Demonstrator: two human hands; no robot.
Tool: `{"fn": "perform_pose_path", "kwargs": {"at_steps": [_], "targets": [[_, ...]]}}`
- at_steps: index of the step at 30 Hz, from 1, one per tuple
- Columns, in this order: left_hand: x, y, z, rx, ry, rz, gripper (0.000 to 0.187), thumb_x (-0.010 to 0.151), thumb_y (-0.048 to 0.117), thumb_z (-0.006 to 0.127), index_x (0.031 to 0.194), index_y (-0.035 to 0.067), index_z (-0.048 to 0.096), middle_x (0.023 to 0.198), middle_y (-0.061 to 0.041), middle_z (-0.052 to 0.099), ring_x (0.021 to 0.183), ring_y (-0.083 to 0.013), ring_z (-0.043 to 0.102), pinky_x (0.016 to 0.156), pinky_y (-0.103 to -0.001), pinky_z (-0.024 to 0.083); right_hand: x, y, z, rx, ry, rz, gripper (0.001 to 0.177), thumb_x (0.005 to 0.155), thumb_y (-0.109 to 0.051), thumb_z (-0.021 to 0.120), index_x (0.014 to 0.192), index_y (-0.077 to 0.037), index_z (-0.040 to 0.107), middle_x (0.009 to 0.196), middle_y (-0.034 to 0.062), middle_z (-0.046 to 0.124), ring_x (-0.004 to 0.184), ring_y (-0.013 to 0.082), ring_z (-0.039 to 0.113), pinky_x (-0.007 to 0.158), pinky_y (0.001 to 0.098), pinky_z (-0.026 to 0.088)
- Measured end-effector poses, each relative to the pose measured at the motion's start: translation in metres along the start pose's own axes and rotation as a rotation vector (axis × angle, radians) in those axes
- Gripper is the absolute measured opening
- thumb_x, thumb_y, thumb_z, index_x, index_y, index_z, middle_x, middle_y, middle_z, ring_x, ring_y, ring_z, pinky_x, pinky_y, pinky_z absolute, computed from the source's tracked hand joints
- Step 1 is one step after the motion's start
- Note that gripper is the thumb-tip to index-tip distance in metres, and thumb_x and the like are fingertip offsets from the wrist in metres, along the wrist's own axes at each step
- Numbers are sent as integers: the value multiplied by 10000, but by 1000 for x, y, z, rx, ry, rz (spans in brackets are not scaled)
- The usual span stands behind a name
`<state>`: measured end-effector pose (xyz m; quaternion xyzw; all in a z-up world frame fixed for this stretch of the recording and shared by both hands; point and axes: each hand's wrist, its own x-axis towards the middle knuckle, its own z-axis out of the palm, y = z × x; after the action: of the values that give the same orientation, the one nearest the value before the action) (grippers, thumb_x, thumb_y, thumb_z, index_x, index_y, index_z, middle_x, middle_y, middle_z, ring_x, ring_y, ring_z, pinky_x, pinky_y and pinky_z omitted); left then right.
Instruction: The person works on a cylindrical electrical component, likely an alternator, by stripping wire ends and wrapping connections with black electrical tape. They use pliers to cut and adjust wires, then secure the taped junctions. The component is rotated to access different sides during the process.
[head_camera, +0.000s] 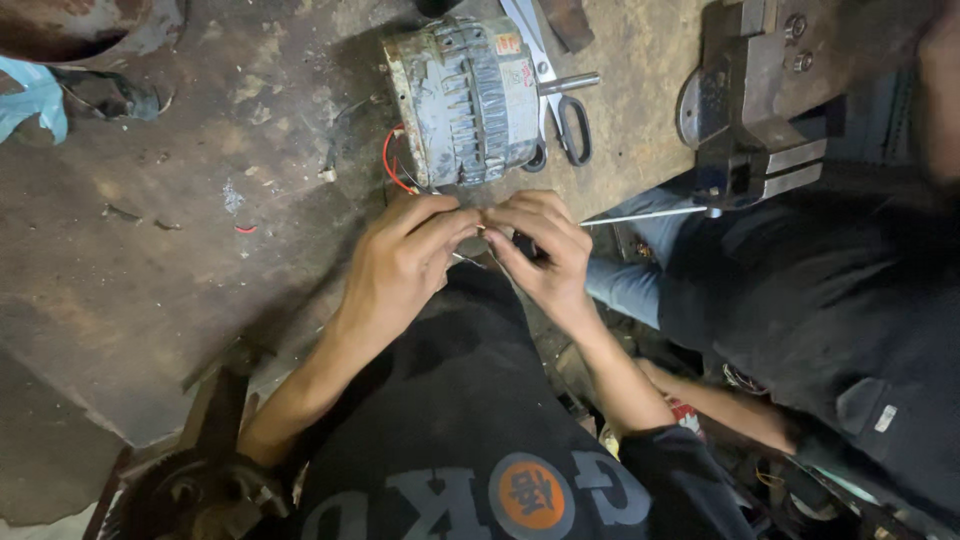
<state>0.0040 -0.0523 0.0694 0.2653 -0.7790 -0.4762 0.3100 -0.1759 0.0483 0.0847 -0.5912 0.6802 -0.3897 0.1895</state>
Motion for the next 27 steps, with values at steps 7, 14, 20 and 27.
{"fn": "perform_pose_path", "kwargs": {"at_steps": [7,14,20,27], "targets": [[0,1,8,-14,-13,-39,283,869,-41,753,1145,-2,698,1119,-144,675,985,-310,687,842,-394,571,3,-9,-4,-56,-29,-12,211,870,7,827,1064,-6,745,1039,107,730,1040,282,695,920,376,565],[-4,0,9,0,-25,-22,302,909,-24,711,1209,-17,672,1143,-159,663,1027,-367,669,883,-444,551,3,-4,0,-80,5,-47,248,856,10,817,1047,6,660,1008,120,696,993,301,678,891,384,554],[-3,-6,8,19,-34,-22,303,921,58,765,1206,19,671,1142,-128,667,974,-319,690,823,-416,566,-15,14,19,36,45,231,165,884,-12,747,997,-10,627,950,82,683,898,188,670,836,306,547],[1,-13,11,22,47,28,255,915,38,755,1162,62,697,1118,-84,700,983,-278,715,848,-384,582,-38,41,33,402,105,442,98,1015,-41,685,1076,5,624,1031,17,642,941,100,582,859,263,502]]}}
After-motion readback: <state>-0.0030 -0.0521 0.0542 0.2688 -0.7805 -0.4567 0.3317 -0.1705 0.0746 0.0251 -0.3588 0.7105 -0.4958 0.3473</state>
